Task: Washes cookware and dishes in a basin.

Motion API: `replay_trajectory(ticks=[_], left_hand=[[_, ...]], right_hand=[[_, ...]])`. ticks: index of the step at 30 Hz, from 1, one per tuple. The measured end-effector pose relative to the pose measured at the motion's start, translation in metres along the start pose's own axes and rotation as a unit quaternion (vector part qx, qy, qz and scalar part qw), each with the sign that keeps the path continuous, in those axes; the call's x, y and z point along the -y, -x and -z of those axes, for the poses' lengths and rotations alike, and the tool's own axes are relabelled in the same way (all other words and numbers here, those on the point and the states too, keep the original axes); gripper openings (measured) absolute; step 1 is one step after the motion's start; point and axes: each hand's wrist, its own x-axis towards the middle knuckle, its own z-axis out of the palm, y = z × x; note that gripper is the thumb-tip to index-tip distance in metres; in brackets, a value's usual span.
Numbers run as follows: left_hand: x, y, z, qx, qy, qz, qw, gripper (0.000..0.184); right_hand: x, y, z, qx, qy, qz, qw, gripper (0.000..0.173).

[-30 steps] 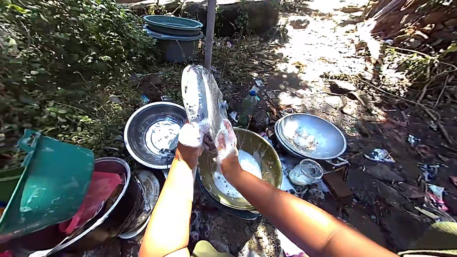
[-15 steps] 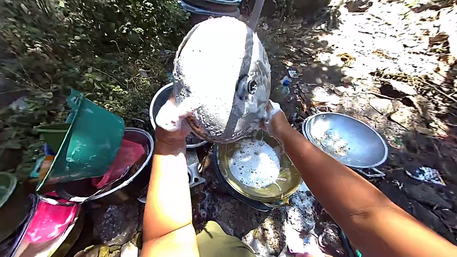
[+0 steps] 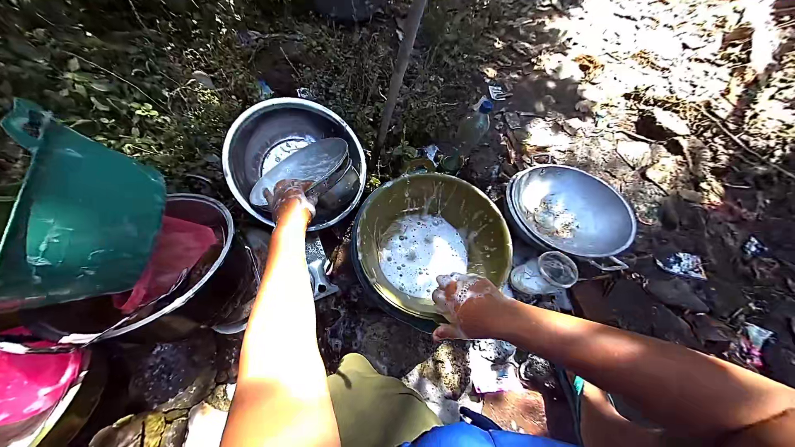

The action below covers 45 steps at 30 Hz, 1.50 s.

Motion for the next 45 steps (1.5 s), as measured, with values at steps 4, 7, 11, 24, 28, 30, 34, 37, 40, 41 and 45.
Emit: replay_trajectory(ticks=[4,7,11,24,28,30,34,37,40,41,45], left_hand=[[0.000,-0.004,-0.016,-0.023,0.017,0.012,1.000,0.055],[-0.019,-0.006,0.003,-0.001,0.041,0.029,0.999,0.069],[-0.038,0.005,0.014,-0.038,0.151,-0.059,0.986,0.045],[-0.112,0.050,-0.070,0.151,0.055,-0.103,0.982,0.072],[-0.118,0.050,-0.082,0.224,0.021,-0.088,0.970,0.066],[-0.116,0.054,-0.092,0.283,0.021,-0.092,0.954,0.052],[-0.116,0.057,-0.123,0.409,0.044,-0.165,0.896,0.031],[-0.131,0.071,-0.126,0.471,0.024,-0.191,0.861,0.035],[-0.135,0.069,-0.151,0.465,0.067,-0.158,0.868,0.039],[-0.133,0.065,-0.155,0.461,0.086,-0.136,0.873,0.040],[-0.106,0.065,-0.159,0.357,0.190,-0.101,0.909,0.040]], right_hand=[[0.012,-0.027,-0.030,-0.041,-0.051,-0.023,0.998,0.037],[0.022,-0.048,-0.027,-0.013,-0.077,-0.050,0.996,0.043],[0.024,-0.069,-0.011,0.006,-0.099,-0.051,0.994,0.060],[-0.122,0.011,-0.063,-0.261,-0.541,-0.411,0.686,0.058],[-0.121,0.019,-0.035,-0.334,-0.572,-0.355,0.660,0.053],[-0.119,0.029,0.012,-0.328,-0.460,-0.354,0.746,0.054],[-0.099,0.025,0.093,-0.326,-0.201,-0.303,0.872,0.048],[-0.053,0.012,0.126,-0.326,-0.086,-0.275,0.900,0.045],[-0.024,-0.004,0.111,-0.357,-0.036,-0.226,0.906,0.044],[-0.024,-0.006,0.099,-0.378,-0.034,-0.210,0.901,0.043],[-0.068,0.009,0.051,-0.418,-0.156,-0.261,0.856,0.041]])
